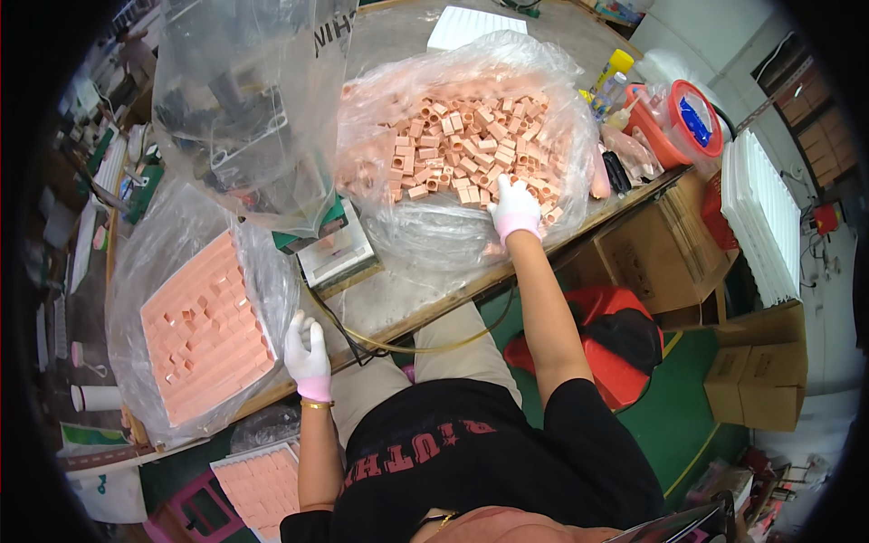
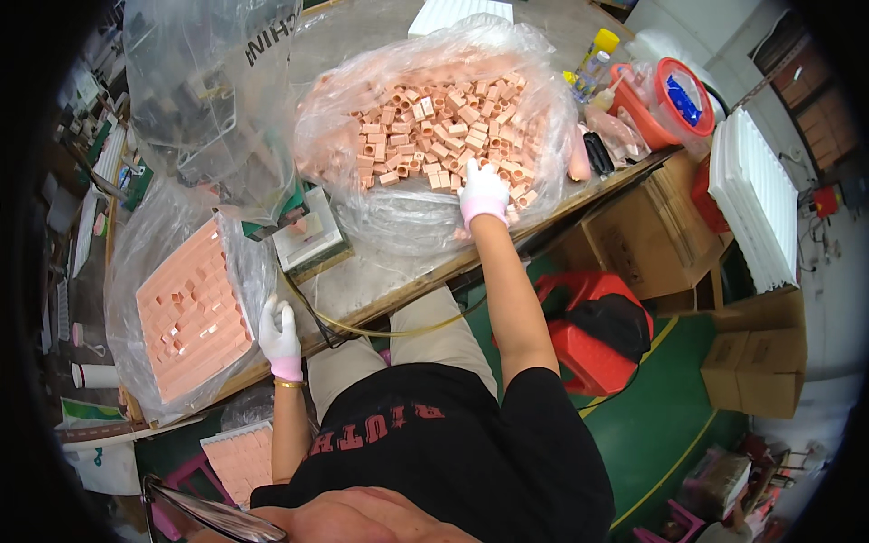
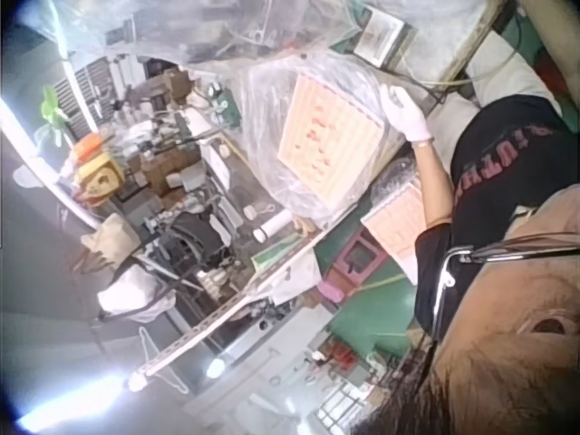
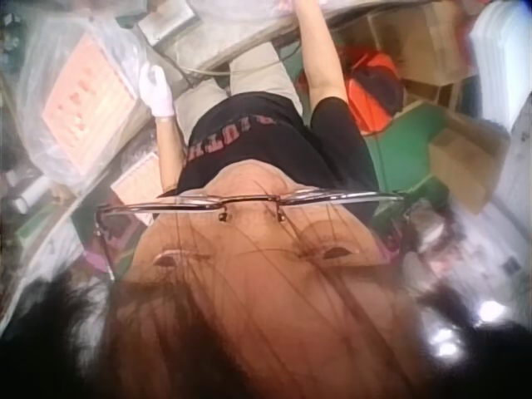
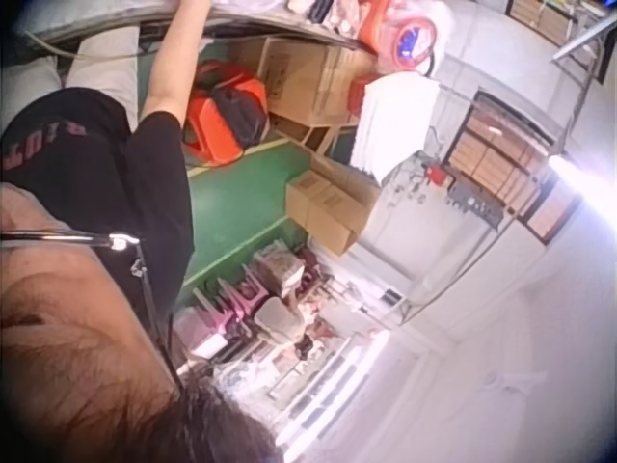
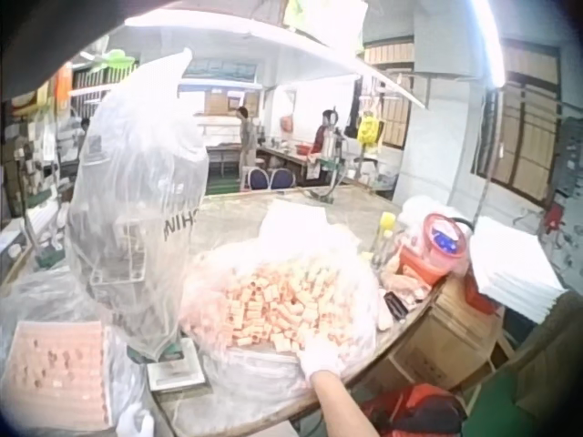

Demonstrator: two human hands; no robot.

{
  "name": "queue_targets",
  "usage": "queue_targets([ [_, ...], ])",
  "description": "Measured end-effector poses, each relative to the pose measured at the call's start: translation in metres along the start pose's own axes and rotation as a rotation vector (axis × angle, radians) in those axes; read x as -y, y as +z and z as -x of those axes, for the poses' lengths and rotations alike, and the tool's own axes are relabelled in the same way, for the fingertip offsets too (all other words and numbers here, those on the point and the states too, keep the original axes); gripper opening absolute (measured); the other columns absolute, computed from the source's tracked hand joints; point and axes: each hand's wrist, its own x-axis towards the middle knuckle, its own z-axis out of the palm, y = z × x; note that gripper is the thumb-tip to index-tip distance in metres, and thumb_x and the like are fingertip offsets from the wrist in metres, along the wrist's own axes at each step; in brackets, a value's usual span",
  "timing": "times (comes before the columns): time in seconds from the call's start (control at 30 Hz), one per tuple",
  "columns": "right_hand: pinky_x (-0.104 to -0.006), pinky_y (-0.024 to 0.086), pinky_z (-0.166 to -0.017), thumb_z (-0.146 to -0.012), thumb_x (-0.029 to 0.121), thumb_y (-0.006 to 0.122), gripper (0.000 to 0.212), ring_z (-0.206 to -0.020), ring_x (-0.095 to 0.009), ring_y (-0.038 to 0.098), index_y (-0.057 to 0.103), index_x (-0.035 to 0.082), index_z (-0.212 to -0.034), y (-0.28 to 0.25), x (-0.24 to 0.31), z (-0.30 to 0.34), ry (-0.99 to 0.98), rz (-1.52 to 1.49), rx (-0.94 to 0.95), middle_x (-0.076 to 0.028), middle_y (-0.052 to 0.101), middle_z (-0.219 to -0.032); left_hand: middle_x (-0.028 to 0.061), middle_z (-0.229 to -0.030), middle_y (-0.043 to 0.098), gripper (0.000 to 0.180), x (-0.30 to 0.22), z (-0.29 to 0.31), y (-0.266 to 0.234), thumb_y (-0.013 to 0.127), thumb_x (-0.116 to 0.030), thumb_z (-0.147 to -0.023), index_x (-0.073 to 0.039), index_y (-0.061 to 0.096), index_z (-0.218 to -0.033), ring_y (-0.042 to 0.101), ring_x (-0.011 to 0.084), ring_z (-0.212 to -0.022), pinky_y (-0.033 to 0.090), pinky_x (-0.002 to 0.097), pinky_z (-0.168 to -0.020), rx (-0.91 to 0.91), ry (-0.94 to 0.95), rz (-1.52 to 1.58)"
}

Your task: Inspecting, arranging, and organizing small plastic components into trays and bags at a packing station.

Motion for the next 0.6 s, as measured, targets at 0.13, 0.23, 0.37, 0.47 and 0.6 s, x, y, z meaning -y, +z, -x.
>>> queue_targets([
  [0.13,-0.0431,0.05,-0.081,-0.077,0.027,0.072,0.04,-0.098,-0.033,0.059,0.055,0.013,-0.11,0.008,-0.005,0.009,-0.072,0.014,0.007,-0.016,0.056,-0.105,0.0101,-0.102,0.064,0.037,-0.003,0.003,-0.003,0.06,-0.008,-0.088,0.001,0.054,-0.124,0.061,0.0148,-0.087,0.049,0.0266,-0.078,-0.029,-0.005,0.063],
  [0.23,-0.0419,0.049,-0.082,-0.076,0.028,0.072,0.04,-0.098,-0.032,0.058,0.054,0.012,-0.109,0.015,-0.008,0.016,-0.078,-0.021,-0.082,-0.014,0.055,-0.105,0.0103,-0.102,0.063,0.037,-0.014,0.006,-0.013,0.06,-0.006,-0.088,0.001,0.054,-0.123,0.061,0.0152,-0.086,0.049,0.0269,-0.077,-0.037,0.028,0.032],
  [0.37,-0.0414,0.049,-0.083,-0.076,0.029,0.073,0.044,-0.099,-0.03,0.058,0.053,0.012,-0.111,-0.014,0.005,0.034,-0.035,0.108,-0.049,-0.013,0.054,-0.107,0.0095,-0.101,0.063,0.034,-0.029,0.003,-0.04,0.059,-0.003,-0.087,0.001,0.055,-0.121,0.06,0.0141,-0.083,0.048,0.0267,-0.074,-0.137,0.168,-0.071],
  [0.47,-0.0407,0.05,-0.082,-0.078,0.028,0.071,0.043,-0.097,-0.029,0.06,0.051,0.012,-0.112,-0.012,-0.001,0.035,-0.033,0.174,-0.064,-0.012,0.057,-0.103,0.0098,-0.106,0.061,0.034,-0.019,-0.011,-0.065,0.06,-0.005,-0.088,0.001,0.055,-0.121,0.06,0.0149,-0.086,0.048,0.0277,-0.076,-0.266,0.206,-0.214],
  [0.6,-0.0414,0.051,-0.079,-0.081,0.02,0.065,0.032,-0.091,-0.03,0.061,0.052,0.012,-0.109,0.014,-0.013,0.022,-0.115,0.123,-0.057,-0.011,0.061,-0.089,0.0139,-0.115,0.059,0.036,0.007,-0.029,-0.096,0.06,-0.009,-0.088,0.001,0.054,-0.123,0.058,0.0217,-0.1,0.046,0.0334,-0.086,-0.309,0.174,-0.253],
])
